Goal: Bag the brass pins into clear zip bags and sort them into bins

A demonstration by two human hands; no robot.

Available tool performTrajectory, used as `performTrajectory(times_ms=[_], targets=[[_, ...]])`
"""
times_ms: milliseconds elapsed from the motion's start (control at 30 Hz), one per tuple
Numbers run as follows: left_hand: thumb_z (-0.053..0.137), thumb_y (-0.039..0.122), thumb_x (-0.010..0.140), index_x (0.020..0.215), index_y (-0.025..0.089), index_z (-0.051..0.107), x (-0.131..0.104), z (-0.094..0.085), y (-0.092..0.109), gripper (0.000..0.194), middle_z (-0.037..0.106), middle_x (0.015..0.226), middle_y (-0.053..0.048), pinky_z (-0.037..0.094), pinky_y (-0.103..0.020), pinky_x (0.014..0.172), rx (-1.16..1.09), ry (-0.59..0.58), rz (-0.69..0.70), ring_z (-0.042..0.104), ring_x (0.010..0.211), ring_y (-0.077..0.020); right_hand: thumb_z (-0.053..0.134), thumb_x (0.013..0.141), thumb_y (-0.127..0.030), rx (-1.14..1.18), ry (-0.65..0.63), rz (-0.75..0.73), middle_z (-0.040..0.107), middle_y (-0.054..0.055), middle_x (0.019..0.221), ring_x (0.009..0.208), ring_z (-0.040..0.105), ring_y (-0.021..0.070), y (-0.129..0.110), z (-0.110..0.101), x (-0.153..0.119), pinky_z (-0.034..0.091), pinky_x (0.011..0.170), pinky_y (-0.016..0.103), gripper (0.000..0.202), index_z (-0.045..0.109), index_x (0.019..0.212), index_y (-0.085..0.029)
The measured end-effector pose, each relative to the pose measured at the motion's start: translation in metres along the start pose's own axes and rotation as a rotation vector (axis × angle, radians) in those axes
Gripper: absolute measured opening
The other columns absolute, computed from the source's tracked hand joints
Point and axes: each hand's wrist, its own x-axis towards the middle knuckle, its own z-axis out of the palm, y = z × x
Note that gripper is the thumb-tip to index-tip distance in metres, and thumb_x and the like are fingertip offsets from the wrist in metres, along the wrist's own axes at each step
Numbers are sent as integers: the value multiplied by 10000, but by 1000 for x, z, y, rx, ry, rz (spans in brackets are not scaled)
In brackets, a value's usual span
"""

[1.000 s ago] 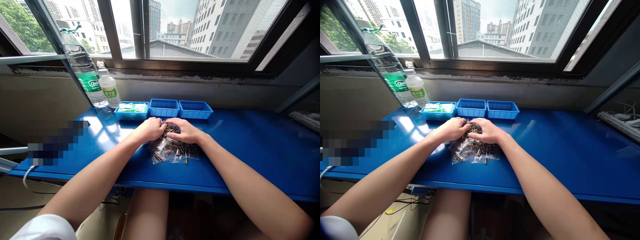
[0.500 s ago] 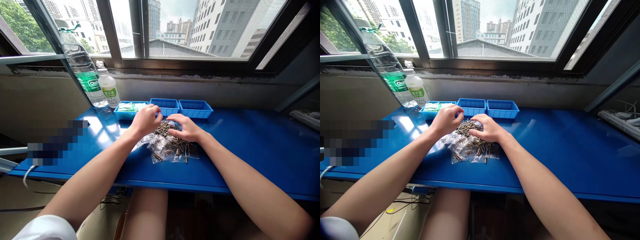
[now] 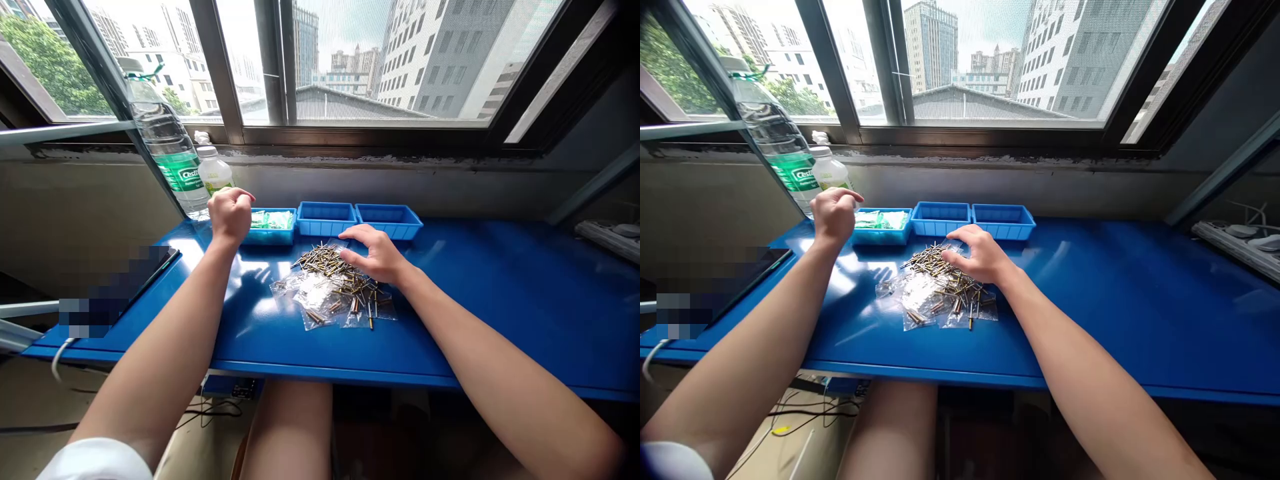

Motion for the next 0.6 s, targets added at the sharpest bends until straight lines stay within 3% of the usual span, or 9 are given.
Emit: performTrajectory(times_ms=[100,167,267,367,467,533,600], targets=[[401,305,848,1004,163,711,7,-4,-8,374,713,977,1,475,-333,869,34,-134,-40,606,913,-191,603,852,-476,-10,11,17,704,116,1099,1076,628,287,1,0,0,508,937,473,377,695,1080,-190],[462,341,802,1040,165,712,8,-1,-13,387,714,1029,-18,475,-326,892,110,-247,10,617,951,-214,598,855,-482,-9,14,27,708,117,1093,1073,631,287,1,0,1,512,933,474,382,699,1074,-186],[551,456,735,1152,183,687,7,8,-19,516,648,1225,-77,440,-337,1012,205,-402,164,578,1135,-272,591,860,-486,-11,13,37,713,120,1087,1068,635,290,1,0,1,517,925,478,385,704,1068,-183],[614,668,685,1367,250,548,2,15,-22,803,455,1483,-75,305,-395,1154,290,-516,266,398,1365,-321,583,867,-491,-15,5,52,713,125,1096,1069,636,293,1,1,1,521,916,476,395,705,1074,-176],[658,764,610,1485,259,389,-2,17,-22,1046,285,1592,-78,180,-429,1209,359,-515,294,222,1468,-335,580,871,-492,-12,1,64,713,130,1101,1068,638,290,0,0,1,524,913,467,409,704,1077,-162],[584,783,679,1490,241,380,-2,15,-20,997,304,1582,-99,192,-434,1203,336,-469,264,239,1466,-320,581,870,-491,-8,3,68,715,127,1095,1063,641,289,0,0,1,524,910,465,403,705,1071,-165],[410,771,804,1438,206,459,0,13,-17,851,413,1511,-140,272,-460,1162,289,-371,139,342,1413,-326,582,869,-487,-7,4,71,718,124,1090,1058,643,289,0,0,1,523,908,467,390,706,1063,-172]])
